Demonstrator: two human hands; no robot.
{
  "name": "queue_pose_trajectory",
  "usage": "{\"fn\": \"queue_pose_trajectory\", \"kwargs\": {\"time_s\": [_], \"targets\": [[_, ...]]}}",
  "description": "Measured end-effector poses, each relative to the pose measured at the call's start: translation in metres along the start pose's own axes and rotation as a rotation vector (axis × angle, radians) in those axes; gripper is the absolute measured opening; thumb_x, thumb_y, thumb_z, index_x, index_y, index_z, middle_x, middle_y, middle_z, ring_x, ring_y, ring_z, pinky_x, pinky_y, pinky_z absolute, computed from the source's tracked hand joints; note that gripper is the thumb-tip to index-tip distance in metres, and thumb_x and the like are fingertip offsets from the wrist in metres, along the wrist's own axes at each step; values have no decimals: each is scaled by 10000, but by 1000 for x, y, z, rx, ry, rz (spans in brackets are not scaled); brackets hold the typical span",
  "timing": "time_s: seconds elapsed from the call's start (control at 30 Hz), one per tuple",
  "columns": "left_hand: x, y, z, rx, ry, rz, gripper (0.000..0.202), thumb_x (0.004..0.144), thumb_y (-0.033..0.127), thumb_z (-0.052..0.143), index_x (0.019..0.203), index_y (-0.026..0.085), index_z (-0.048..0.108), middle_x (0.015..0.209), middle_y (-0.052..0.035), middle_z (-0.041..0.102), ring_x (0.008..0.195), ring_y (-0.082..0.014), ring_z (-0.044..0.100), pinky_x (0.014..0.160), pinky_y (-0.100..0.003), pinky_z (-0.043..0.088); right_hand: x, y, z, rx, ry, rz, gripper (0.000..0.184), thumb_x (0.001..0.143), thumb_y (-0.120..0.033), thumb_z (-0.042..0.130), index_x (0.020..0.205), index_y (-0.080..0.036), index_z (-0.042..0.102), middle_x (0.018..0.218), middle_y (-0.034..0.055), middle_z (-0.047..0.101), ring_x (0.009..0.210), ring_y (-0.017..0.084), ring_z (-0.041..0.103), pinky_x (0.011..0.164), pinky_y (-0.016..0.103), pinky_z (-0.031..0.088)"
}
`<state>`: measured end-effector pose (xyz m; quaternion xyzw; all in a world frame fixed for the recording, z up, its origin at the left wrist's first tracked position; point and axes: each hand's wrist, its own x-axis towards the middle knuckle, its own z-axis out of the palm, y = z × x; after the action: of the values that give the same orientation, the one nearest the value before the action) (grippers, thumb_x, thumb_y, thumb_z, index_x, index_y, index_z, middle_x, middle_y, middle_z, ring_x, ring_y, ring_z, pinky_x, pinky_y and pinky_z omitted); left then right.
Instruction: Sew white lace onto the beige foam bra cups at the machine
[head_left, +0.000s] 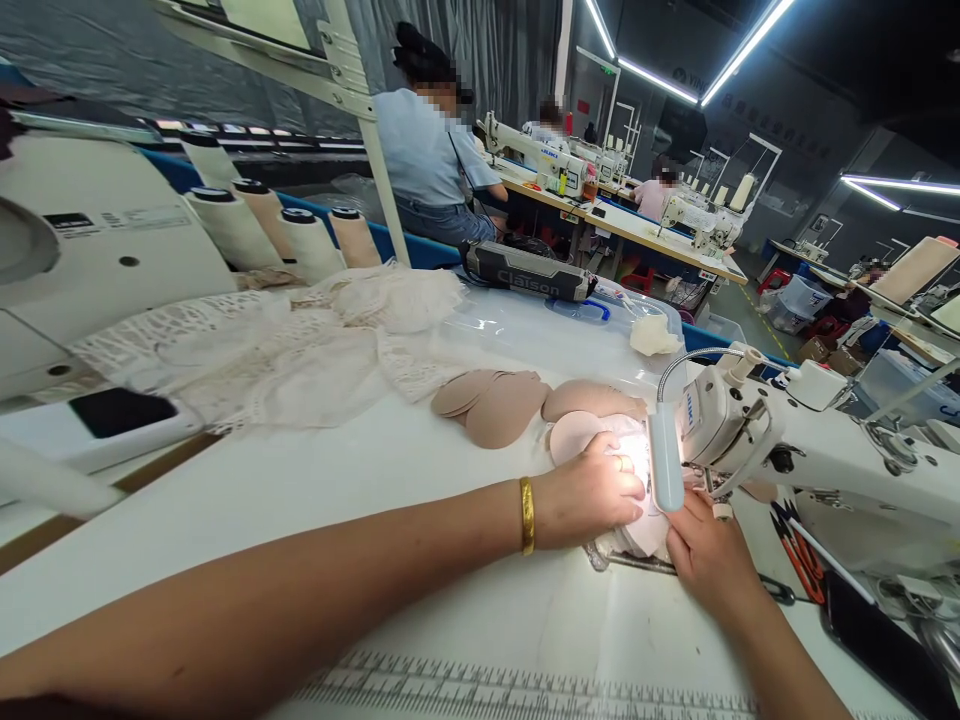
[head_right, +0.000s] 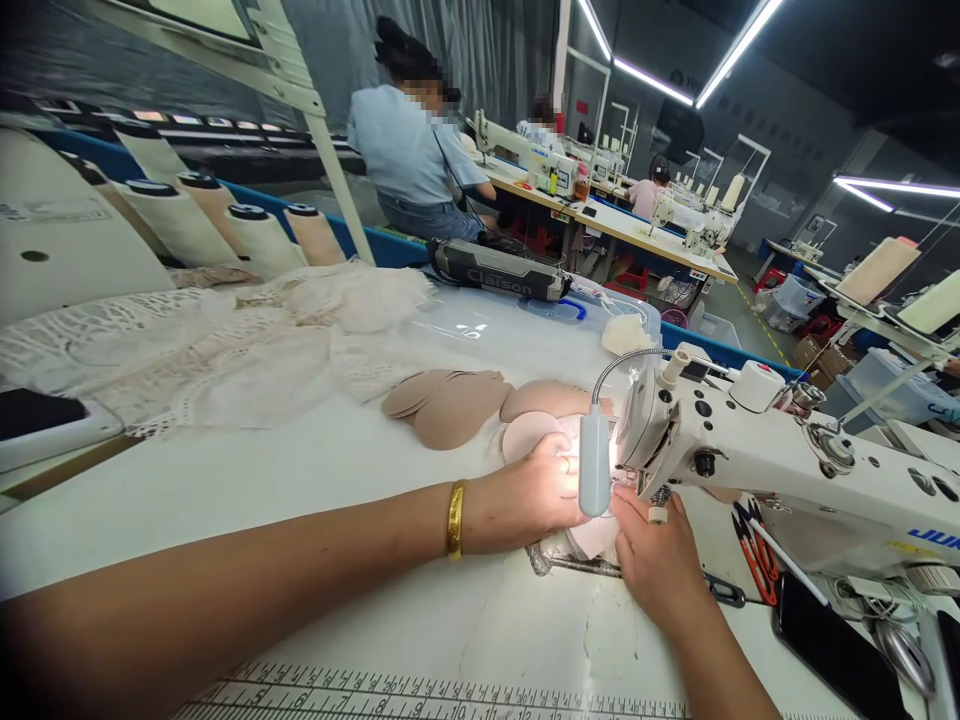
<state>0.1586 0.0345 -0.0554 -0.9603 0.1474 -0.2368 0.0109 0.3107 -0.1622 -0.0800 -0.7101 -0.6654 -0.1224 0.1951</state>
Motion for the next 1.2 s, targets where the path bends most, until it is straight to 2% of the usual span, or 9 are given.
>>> {"fn": "queue_pose_trajectory", "kwargs": {"time_s": [0.13, 0.27, 0.4, 0.57, 0.67, 0.77, 0.93, 1.2], "targets": [[0, -2, 2, 4, 29, 97, 238, 637, -47, 579, 699, 180, 545, 721, 9, 628, 716, -174, 543, 861, -410, 330, 0, 2, 2, -39, 17, 20, 497, 905, -61, 429, 1316, -244, 639, 1242, 59, 705, 1143, 262, 603, 894, 366, 500], [0, -4, 6, -1, 47, 89, 278, 583, -55, 560, 731, 180, 568, 758, 12, 652, 702, -170, 524, 899, -457, 312, 0, 5, 7, -88, 53, -1, 473, 935, -78, 415, 1331, -227, 625, 1233, 70, 715, 1092, 262, 627, 865, 371, 503], [-1, -3, 8, 7, 37, 46, 272, 618, -53, 548, 756, 178, 588, 761, 9, 655, 705, -175, 521, 929, -513, 283, -1, 5, 9, -100, 62, 9, 458, 948, -96, 407, 1329, -231, 623, 1256, 66, 707, 1103, 273, 626, 835, 383, 515], [-1, -1, 6, 15, 21, 63, 229, 611, -49, 544, 669, 172, 534, 698, 8, 600, 652, -152, 467, 923, -503, 308, -2, 2, 5, -84, 21, 33, 506, 940, -88, 412, 1380, -266, 590, 1247, 62, 706, 1120, 274, 631, 827, 374, 531], [-1, 0, 4, 1, 11, 52, 234, 601, -52, 539, 668, 172, 524, 685, 12, 594, 642, -148, 462, 923, -503, 321, -4, 3, 1, -84, 6, 34, 460, 957, -112, 413, 1353, -258, 597, 1229, 65, 711, 1059, 264, 659, 790, 363, 547], [0, 0, 4, -8, -10, 28, 230, 619, -49, 544, 676, 174, 541, 695, 11, 612, 645, -153, 476, 927, -516, 324, -6, 4, 0, -119, 61, 34, 356, 992, -171, 415, 1275, -207, 627, 1156, 101, 727, 996, 271, 683, 798, 388, 562], [0, 0, 5, -16, -32, -3, 247, 646, -43, 553, 727, 185, 605, 735, -5, 647, 689, -176, 510, 939, -530, 324, -1, 7, -1, -143, 192, 5, 270, 1014, -176, 421, 1171, -165, 639, 1063, 139, 745, 1063, 296, 681, 857, 435, 577], [0, 2, 5, -5, 35, 39, 228, 594, -55, 534, 616, 170, 509, 648, 12, 586, 612, -135, 446, 916, -523, 314, 2, 4, -4, -105, 197, -4, 257, 1005, -162, 440, 1186, -158, 622, 1063, 144, 745, 1052, 301, 686, 851, 468, 601]]}}
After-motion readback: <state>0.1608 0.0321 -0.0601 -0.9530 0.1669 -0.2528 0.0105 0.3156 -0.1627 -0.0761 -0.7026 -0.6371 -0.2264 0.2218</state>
